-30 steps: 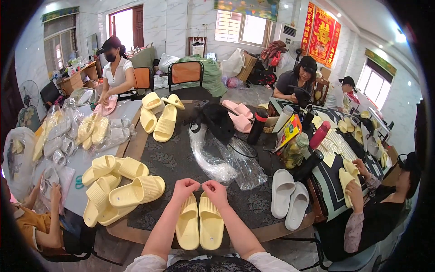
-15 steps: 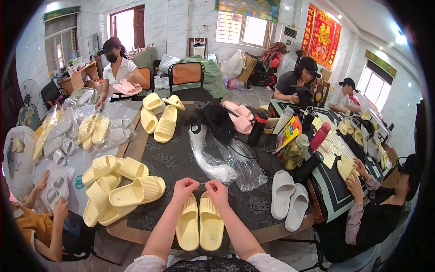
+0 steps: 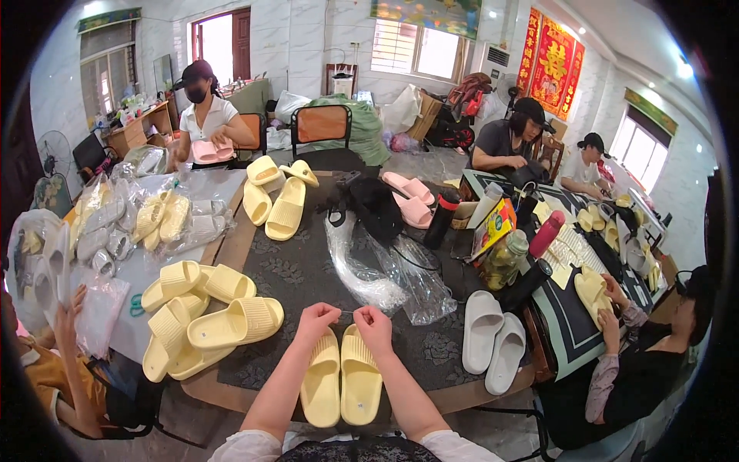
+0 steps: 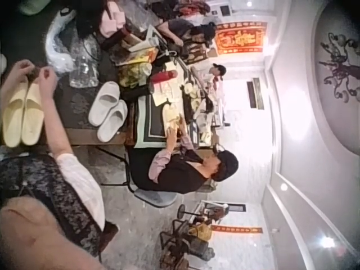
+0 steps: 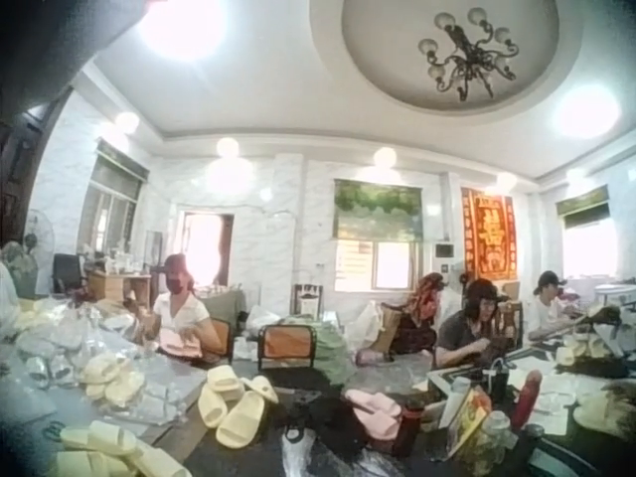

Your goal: Inspecting and pairing slippers on a table in a workshop.

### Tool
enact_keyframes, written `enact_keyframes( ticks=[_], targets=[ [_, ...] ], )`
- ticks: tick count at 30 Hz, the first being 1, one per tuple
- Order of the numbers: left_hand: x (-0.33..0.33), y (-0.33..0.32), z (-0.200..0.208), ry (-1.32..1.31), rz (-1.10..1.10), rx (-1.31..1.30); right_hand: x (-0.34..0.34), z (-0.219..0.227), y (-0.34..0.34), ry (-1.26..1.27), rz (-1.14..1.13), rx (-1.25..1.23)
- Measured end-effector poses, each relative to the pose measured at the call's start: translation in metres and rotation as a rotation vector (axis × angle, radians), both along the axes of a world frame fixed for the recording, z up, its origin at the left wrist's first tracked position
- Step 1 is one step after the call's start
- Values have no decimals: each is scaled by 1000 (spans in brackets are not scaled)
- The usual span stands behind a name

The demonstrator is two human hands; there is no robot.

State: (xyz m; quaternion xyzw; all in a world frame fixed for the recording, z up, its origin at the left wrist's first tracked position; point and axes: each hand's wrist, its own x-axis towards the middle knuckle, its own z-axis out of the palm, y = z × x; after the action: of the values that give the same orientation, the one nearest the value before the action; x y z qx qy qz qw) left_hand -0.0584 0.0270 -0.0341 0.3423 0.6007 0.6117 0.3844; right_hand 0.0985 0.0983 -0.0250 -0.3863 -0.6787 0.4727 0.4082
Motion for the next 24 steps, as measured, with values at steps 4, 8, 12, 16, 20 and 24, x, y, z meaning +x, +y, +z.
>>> enact_keyframes(
  ticks=[4, 8, 12, 16, 20, 24],
  targets=[
    [14, -11, -6, -68, 34, 29, 8, -3, -5, -84, 52, -24],
    [37, -31, 18, -146, 21, 15, 29, -2, -25, -81, 77, -65],
    [42, -24, 4, -110, 15, 49, 48, 30, -42, 145, -185, 363],
    [32, -30, 7, -197, 54, 107, 86, 35, -73, -56, 30, 634],
    [30, -31, 7, -248, 128, 203, 92, 47, -127, -360, 215, 270],
    [40, -28, 10, -201, 102, 246, 86, 59, -140, -419, 213, 162]
  ],
)
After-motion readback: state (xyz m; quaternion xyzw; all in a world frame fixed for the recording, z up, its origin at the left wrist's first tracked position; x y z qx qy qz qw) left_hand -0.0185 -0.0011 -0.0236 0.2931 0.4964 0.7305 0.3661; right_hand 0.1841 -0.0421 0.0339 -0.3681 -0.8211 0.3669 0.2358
